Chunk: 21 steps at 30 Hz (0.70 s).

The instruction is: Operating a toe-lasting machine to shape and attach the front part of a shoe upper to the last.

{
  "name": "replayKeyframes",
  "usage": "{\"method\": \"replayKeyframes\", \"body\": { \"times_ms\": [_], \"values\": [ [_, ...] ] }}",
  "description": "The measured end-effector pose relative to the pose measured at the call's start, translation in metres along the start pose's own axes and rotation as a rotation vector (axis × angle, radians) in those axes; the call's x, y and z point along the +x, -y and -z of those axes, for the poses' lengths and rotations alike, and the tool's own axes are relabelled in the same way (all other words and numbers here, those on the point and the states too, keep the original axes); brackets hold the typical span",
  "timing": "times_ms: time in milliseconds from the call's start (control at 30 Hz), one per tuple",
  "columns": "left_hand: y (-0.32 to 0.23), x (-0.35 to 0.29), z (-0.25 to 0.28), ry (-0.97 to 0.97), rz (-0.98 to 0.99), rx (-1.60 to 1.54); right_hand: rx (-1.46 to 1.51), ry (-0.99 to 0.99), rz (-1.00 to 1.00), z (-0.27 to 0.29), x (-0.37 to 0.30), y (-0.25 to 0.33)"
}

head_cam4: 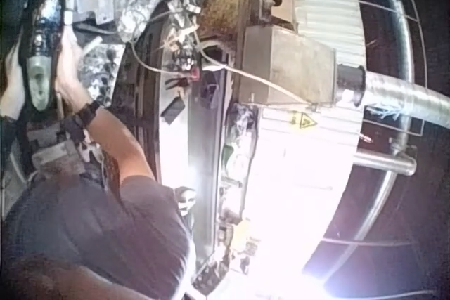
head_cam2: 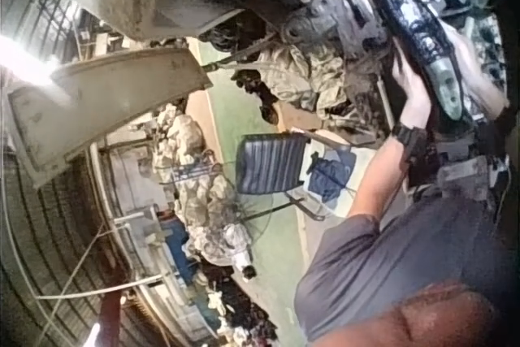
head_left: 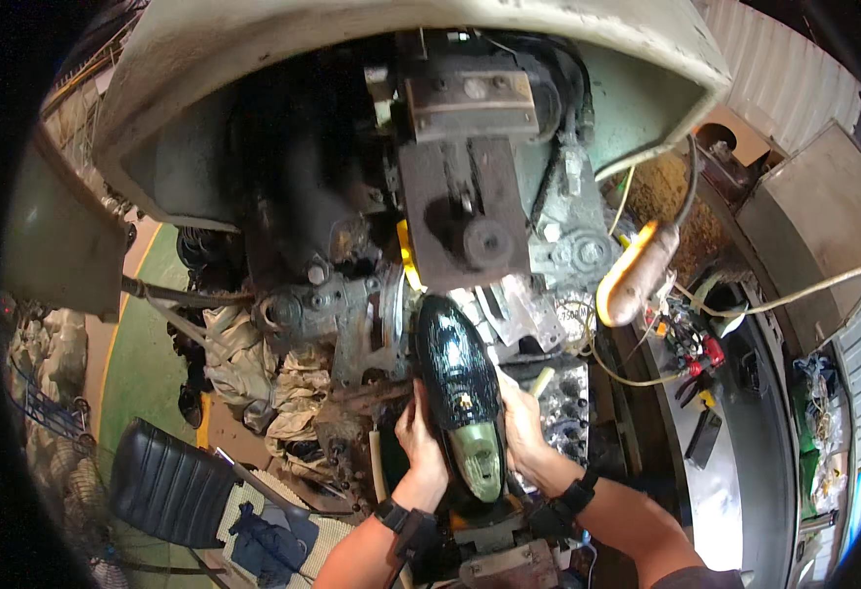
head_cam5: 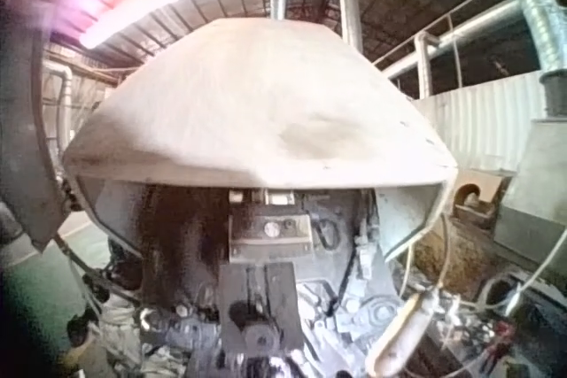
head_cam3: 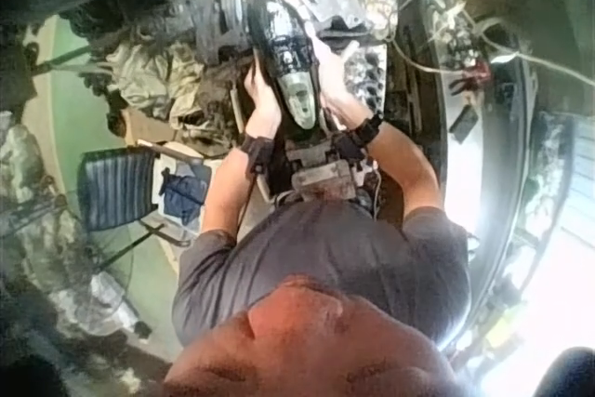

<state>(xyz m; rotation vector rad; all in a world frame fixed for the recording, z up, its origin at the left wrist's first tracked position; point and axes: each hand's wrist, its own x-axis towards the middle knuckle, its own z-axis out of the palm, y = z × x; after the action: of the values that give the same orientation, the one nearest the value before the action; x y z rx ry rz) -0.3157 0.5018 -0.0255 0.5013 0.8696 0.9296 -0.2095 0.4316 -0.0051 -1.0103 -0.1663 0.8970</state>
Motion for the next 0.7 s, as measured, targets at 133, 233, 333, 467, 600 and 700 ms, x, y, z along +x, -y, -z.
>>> {"method": "replayKeyframes", "body": {
  "times_ms": [133, 233, 333, 467, 600, 700],
  "values": [
    [-0.02, -0.008, -0.005, 0.111, 0.17, 0.122, -0.15, 0.133, -0.169, 0.011, -0.004, -0.003],
    [-0.029, -0.041, -0.017, 0.366, 0.199, -0.115, -0.262, 0.173, -0.171, 0.014, -0.008, -0.006],
    [-0.017, -0.053, -0.027, 0.245, 0.132, -0.086, -0.213, 0.163, -0.233, 0.017, -0.011, -0.008],
    [-0.002, -0.038, -0.014, 0.28, 0.092, -0.151, -0.179, 0.16, -0.235, 0.011, -0.026, -0.008],
    [0.006, -0.031, -0.006, 0.236, 0.054, -0.088, -0.283, 0.135, -0.105, 0.012, -0.03, -0.01],
    [0.014, -0.018, -0.005, 0.23, 0.016, -0.09, -0.294, 0.167, -0.09, 0.019, -0.024, -0.012]
  ]
}}
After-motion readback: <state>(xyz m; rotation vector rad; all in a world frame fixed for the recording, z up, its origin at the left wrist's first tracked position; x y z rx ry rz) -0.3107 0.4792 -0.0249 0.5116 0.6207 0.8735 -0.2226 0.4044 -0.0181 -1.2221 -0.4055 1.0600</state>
